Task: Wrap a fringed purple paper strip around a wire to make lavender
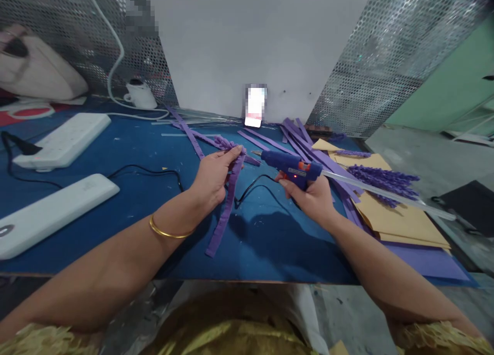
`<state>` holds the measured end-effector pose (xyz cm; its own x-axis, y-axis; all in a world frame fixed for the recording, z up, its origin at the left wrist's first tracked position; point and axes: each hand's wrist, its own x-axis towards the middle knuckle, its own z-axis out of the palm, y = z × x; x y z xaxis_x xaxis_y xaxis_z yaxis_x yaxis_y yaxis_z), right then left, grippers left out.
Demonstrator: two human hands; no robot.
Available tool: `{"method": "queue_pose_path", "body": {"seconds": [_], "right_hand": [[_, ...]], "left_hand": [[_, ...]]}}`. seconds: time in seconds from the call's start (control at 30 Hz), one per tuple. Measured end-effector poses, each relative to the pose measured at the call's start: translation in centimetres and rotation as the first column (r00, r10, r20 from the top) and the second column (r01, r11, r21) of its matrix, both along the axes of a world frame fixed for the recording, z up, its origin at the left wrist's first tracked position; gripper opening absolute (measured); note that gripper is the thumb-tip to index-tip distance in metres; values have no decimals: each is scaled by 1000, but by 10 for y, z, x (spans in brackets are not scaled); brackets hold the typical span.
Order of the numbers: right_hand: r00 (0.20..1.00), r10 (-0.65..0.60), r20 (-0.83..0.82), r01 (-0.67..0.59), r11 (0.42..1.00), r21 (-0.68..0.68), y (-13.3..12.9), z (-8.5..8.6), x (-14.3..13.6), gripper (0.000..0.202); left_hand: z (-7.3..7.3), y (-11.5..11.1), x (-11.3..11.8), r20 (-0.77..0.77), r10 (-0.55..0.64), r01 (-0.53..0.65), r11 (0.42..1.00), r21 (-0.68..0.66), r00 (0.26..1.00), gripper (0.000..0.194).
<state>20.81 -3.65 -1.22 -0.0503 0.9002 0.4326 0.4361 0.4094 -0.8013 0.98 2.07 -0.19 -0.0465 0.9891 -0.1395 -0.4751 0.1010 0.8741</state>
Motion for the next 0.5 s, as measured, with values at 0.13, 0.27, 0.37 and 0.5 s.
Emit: {"method": "queue_pose_path", "body": {"seconds": [0.13, 0.27, 0.37, 0.5], "right_hand": [[989, -19, 146, 10, 998, 62, -1, -3, 4, 28], [965, -12, 263, -19, 993, 118, -1, -6, 5, 29], [952, -23, 306, -18, 991, 132, -1, -9, 5, 30], [937, -83, 340, 26, 985, 169, -1, -10, 5, 31]], "left_hand": [[-2, -1, 0, -31, -35, 35, 999, 11, 999, 28], [-5, -1, 0, -50, -45, 47, 998, 40, 998, 30], [-5, -2, 0, -53, -49, 52, 997, 53, 997, 29], [-6, -2, 0, -77, -49, 53, 997, 63, 996, 28]]}}
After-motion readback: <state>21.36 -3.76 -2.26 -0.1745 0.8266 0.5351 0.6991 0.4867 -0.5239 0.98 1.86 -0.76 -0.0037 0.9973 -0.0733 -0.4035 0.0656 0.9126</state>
